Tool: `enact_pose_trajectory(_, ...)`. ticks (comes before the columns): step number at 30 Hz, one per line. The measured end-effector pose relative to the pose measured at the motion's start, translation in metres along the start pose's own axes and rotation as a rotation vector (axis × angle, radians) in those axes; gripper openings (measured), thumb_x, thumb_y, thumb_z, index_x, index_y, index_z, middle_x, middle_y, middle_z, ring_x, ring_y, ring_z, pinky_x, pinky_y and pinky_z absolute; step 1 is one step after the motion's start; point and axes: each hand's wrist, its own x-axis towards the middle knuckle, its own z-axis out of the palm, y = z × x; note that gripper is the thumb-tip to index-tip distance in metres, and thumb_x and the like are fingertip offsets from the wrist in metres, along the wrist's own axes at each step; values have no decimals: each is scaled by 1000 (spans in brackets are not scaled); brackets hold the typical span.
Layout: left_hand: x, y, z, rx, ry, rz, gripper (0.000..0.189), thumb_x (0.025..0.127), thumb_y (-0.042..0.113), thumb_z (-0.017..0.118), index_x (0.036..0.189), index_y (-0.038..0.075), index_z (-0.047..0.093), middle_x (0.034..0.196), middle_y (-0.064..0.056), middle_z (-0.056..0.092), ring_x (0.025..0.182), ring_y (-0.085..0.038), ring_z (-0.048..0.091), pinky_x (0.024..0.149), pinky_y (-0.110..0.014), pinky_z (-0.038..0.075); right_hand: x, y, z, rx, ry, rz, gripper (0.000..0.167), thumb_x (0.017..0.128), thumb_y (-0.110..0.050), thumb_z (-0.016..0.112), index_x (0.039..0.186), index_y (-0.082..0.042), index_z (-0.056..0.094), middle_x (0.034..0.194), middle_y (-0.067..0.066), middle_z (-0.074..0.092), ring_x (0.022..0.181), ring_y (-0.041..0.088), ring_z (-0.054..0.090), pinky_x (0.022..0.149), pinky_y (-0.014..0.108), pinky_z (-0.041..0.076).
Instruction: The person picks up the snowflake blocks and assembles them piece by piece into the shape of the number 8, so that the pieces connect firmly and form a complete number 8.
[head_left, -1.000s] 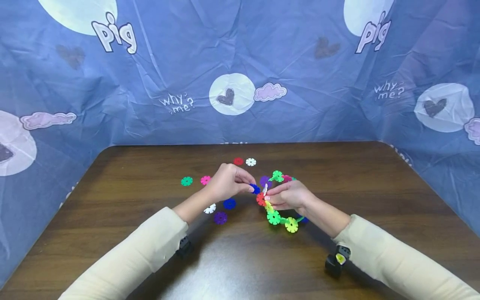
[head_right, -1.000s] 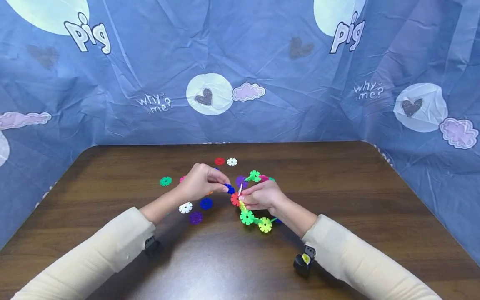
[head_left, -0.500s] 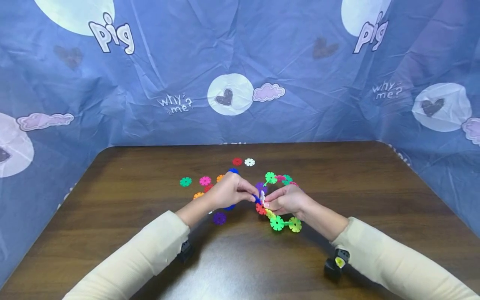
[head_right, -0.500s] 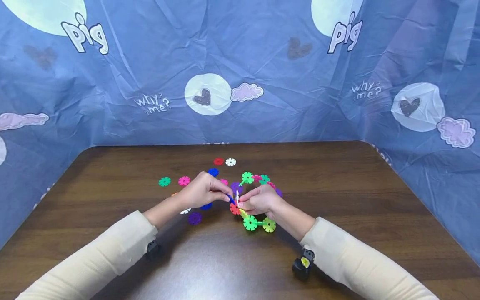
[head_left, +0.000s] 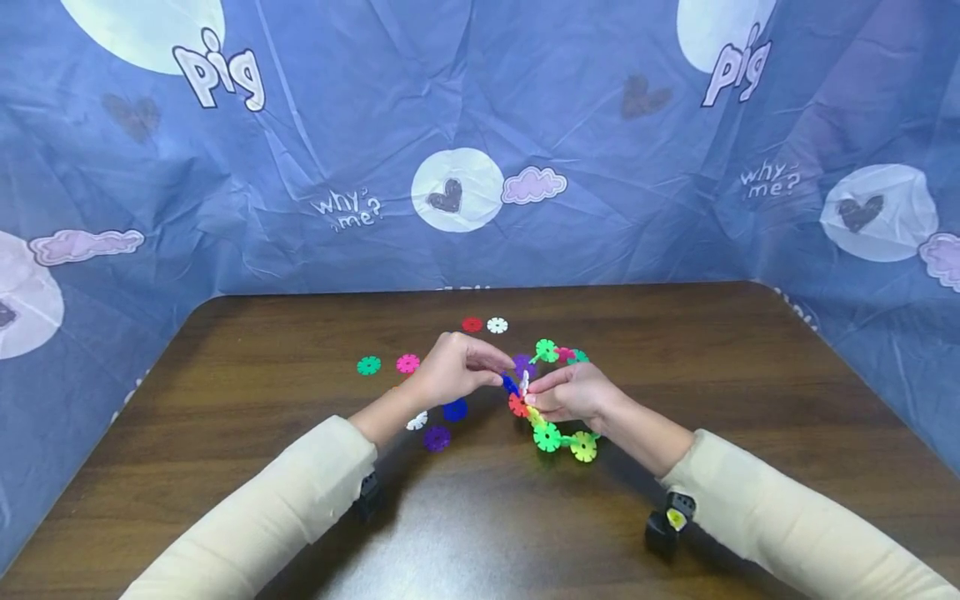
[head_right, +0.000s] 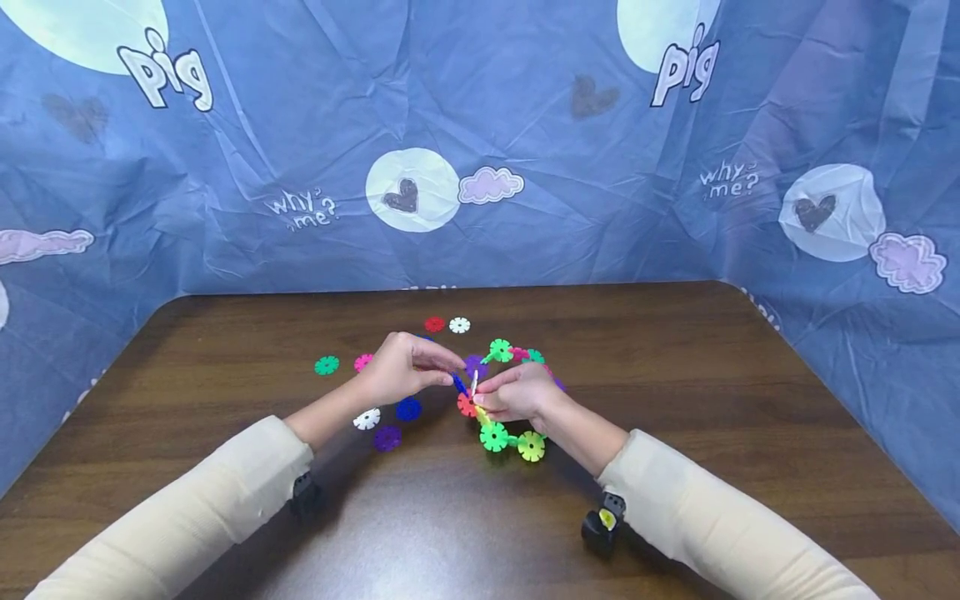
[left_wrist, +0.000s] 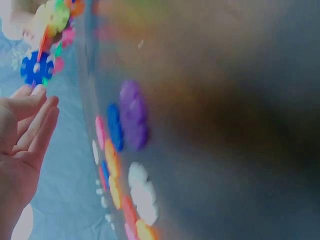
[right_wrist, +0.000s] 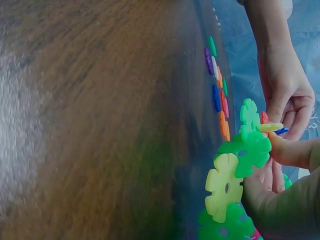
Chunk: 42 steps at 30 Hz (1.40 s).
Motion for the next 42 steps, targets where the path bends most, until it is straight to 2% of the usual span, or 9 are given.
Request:
enact_pose_trajectory(2,4,-2,-5,21,-2,-32,16,80,-1,73,96,-2,74,96,-17,75,89,-25,74,76,-24,59,0,-1,-2,-6,12,5,32,86,-4,68,114,11,63,77,-4,70,71,6,65,80,31,60)
enact_pose_trajectory(7,16,-10,-18,157,-52,-130,14,82,1,72,96,0,74,97,-14,75,91,-24,73,82,-32,59,-1,-3,-6,-20,29,11,33,86,-5,68,114,10,62,81,-2,70,72,6,65,79,29,60)
enact_pose_trajectory(13,25,-20,-16,376,-149,-236,18,83,11,75,97,2,73,97,-11,75,93,-22,70,86,-32,57,-1,-1,-10,-32,38,23,33,87,-6,68,116,9,62,83,-2,69,72,5,64,78,27,60)
enact_pose_trajectory(19,29,-19,-6,506,-209,-249,25,80,16,78,100,0,72,97,-11,74,94,-21,69,87,-32,56,0,1,-12,-28,45,26,31,86,-6,69,113,9,63,81,-2,69,71,6,64,77,28,60)
enact_pose_trajectory(25,32,-17,-3,556,-208,-269,21,77,16,80,92,3,72,90,-8,73,87,-18,67,81,-29,56,1,2,-13,-28,48,25,32,86,-5,68,114,9,63,82,-1,69,72,7,63,77,27,60)
enact_pose_trajectory(29,33,-16,-3,518,-167,-302,22,74,14,83,88,5,68,84,-7,72,81,-17,65,77,-28,55,2,1,-14,-36,53,32,32,87,-6,68,115,9,62,85,0,68,74,7,64,78,27,60)
enact_pose_trajectory(33,32,-16,-3,423,-114,-332,13,76,8,80,84,6,70,83,-8,72,79,-16,64,74,-27,55,2,1,-14,-36,57,41,32,87,-7,68,115,8,63,86,1,69,73,8,63,78,27,60)
enact_pose_trajectory(38,27,-13,-6,222,-44,-389,9,79,4,76,87,1,75,83,-12,75,69,-15,70,62,-22,57,3,1,-14,-31,60,44,30,87,-6,68,114,8,63,84,1,68,73,8,63,76,26,60)
enact_pose_trajectory(42,25,-7,-8,10,-2,-484,9,80,2,75,88,0,75,80,-13,76,61,-15,71,59,-23,58,4,2,-13,-27,59,41,30,86,-4,68,113,9,63,83,0,68,72,7,63,75,26,60)
